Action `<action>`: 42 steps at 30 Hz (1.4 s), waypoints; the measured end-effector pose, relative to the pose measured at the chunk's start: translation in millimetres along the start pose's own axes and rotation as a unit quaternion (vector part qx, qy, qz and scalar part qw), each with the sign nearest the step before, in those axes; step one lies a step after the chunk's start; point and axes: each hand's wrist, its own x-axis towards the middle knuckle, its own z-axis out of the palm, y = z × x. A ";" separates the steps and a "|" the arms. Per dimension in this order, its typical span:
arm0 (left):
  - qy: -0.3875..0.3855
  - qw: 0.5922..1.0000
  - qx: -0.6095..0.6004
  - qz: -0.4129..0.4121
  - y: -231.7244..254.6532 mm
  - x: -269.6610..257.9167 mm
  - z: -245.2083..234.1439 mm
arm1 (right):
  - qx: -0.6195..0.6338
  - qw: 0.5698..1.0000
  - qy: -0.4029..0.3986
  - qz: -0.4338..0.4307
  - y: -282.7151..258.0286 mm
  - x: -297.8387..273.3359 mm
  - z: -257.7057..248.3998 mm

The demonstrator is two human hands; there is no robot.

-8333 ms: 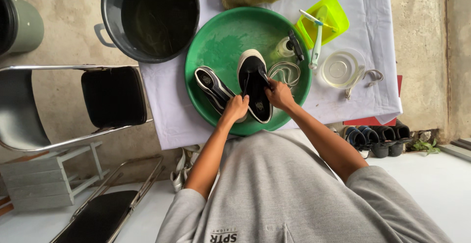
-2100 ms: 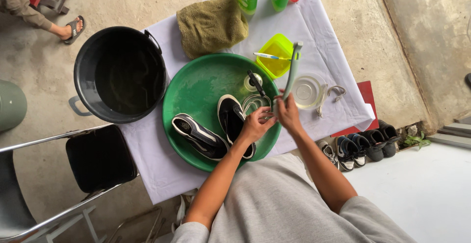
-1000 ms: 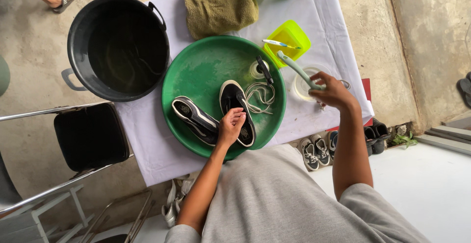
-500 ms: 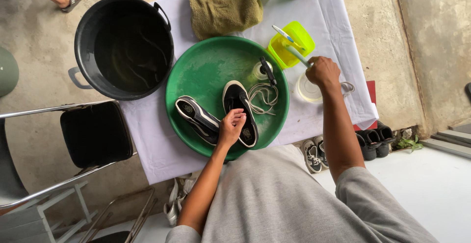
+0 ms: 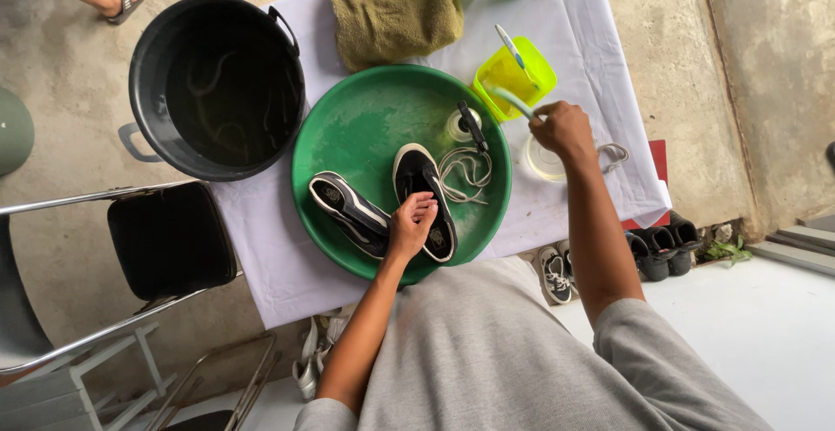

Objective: The person cleans a pair of black sneakers by dipping them in a pot of water, then scrubbing the white soles with a brush dipped in a cleaning solution.

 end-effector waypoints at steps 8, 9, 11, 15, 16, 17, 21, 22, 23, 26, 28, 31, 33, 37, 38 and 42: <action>0.002 1.000 0.006 0.002 -9.8 -3.9 -1.2 | 0.014 0.999 -0.029 -0.001 6.5 -3.3 3.5; 0.002 1.000 0.005 0.011 -10.9 1.4 -0.6 | 0.013 1.000 0.008 -0.015 0.5 1.2 5.2; -0.003 1.000 0.015 0.004 -12.8 4.9 -0.5 | 0.010 0.997 0.073 -0.034 -6.2 -3.8 12.5; -0.014 0.999 0.028 0.009 -10.7 5.0 -2.9 | -0.009 1.000 0.022 0.014 -1.9 -7.0 3.9; -0.013 0.999 0.033 0.005 -10.7 2.9 -2.8 | -0.012 1.000 0.007 -0.006 -2.1 -6.8 5.9; -0.012 0.999 0.039 0.000 -10.8 3.6 -4.0 | -0.014 1.000 -0.008 -0.026 -1.6 -6.7 8.3; -0.019 0.999 0.047 -0.008 -6.2 2.1 -3.5 | 0.007 0.999 0.047 0.014 -3.5 -2.1 7.8; -0.017 0.999 0.046 -0.009 -5.6 1.5 -4.2 | 0.010 1.000 0.011 0.026 1.3 -3.8 1.8; -0.015 0.999 0.045 -0.010 -5.4 1.2 -5.0 | 0.012 0.999 -0.024 0.038 3.1 -4.9 -1.2; -0.014 0.998 0.056 -0.010 -6.8 1.2 -5.4 | -0.013 1.000 0.017 -0.008 -6.5 -3.4 4.5; -0.018 0.998 0.059 -0.005 -6.8 1.8 -5.4 | -0.014 0.999 0.024 0.021 -3.4 -7.7 -1.1; -0.022 0.998 0.055 0.000 -3.1 1.7 -6.9 | 0.036 0.997 -0.049 0.043 -5.3 -6.3 -10.9; -0.022 0.998 0.058 -0.003 -2.4 0.0 -6.3 | 0.046 0.998 -0.038 0.037 -6.3 -6.9 -7.0; -0.023 0.998 0.066 -0.009 0.2 1.2 -6.3 | 0.009 0.999 0.009 0.052 -1.0 -4.8 -1.7; -0.022 0.998 0.066 -0.007 0.1 1.3 -6.2 | 0.005 0.997 -0.017 0.072 2.5 -2.5 -3.0; -0.021 0.997 0.072 -0.007 -4.4 0.5 -4.3 | -0.009 0.999 -0.027 -0.018 6.4 5.8 13.0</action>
